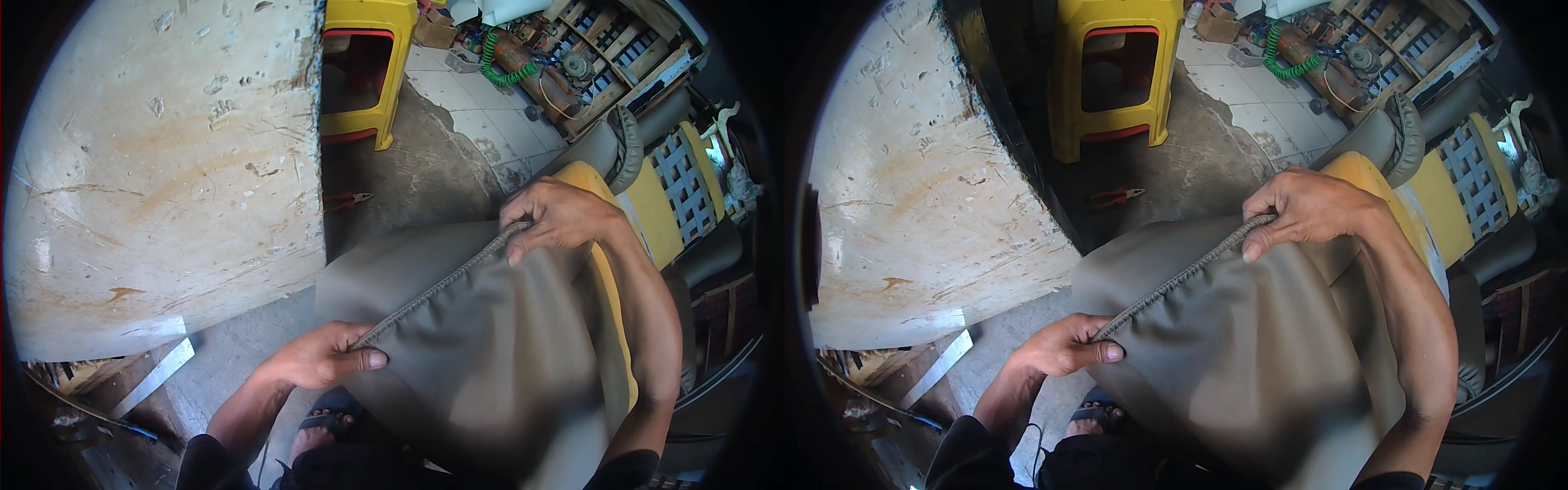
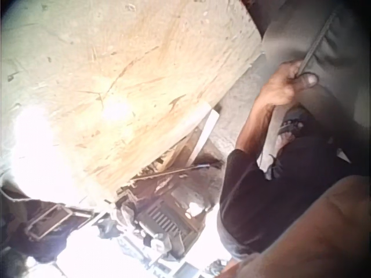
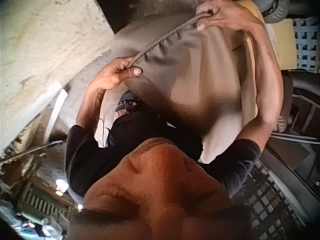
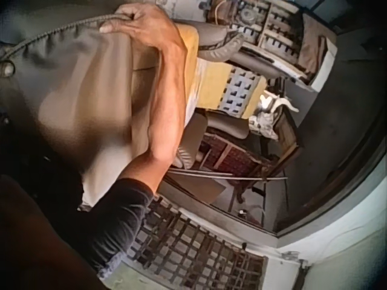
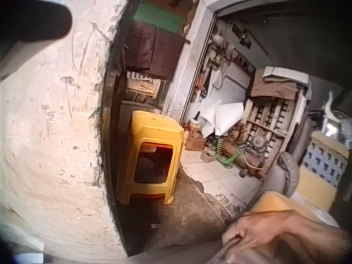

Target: The person positions a brown synthetic leather cover over a foam cushion and the frame of an armchair. They pull the fabric taut and tuck the edges into the gaps between the seat and backrest, smoothing the material with their hands.

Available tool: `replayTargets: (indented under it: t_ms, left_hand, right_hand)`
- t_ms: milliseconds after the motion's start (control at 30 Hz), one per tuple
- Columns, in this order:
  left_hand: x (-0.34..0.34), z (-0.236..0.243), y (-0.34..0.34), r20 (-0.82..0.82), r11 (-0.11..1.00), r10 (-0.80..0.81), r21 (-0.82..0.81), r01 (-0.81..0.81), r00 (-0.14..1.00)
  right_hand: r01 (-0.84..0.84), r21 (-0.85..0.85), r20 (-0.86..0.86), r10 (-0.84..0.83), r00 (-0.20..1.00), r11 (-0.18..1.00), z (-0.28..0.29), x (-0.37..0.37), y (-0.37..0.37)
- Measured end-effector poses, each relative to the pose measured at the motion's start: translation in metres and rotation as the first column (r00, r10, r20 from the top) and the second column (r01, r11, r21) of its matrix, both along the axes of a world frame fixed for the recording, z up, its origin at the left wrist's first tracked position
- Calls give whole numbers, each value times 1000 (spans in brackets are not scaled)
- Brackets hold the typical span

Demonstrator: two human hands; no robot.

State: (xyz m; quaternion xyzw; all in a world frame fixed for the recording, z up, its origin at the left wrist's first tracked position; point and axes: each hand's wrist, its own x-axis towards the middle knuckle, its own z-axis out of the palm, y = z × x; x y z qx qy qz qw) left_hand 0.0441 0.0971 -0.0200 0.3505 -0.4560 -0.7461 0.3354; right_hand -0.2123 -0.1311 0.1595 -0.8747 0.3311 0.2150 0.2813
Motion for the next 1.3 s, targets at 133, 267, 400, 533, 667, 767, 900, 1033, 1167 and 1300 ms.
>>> replayTargets:
  t_ms: [133,267,400,533,667,767,900,1033,1167,1300]
  left_hand:
    - [-1,-24,1,-21,1000,28,-10,-28,999]
    - [4,-24,6,-87,996,76,-45,-80,993]
    - [2,-35,13,-71,993,115,-7,-116,991]
    - [2,-36,9,-59,987,158,-16,-159,986]
    - [-7,-53,7,-66,985,170,-32,-172,983]
    - [-19,-92,10,-58,949,300,-84,-304,952]
    - [-49,-87,13,-154,863,475,-112,-492,867]
    - [-51,-98,16,-208,850,499,-70,-522,841]
    - [-40,-84,26,-185,829,541,-46,-558,820]
    - [-32,-74,31,-128,774,606,-134,-619,785]
  right_hand:
    - [13,-101,142,1,990,995,-17,-13,-11]
    - [176,-464,185,-100,978,868,-29,-25,-27]
    - [358,-594,193,-304,933,720,-44,-32,-48]
    - [362,-565,138,-347,928,741,-61,-32,-55]
    - [359,-526,89,-370,925,771,-81,-35,-50]
    - [466,-366,179,-430,885,806,-100,-27,-47]
    - [594,-136,369,-516,773,793,-130,-41,-42]
    - [576,-307,453,-417,788,757,-125,-40,-34]
    - [354,-644,184,-313,932,678,-77,-35,-36]
    - [476,-610,251,-415,874,634,-74,-32,-38]
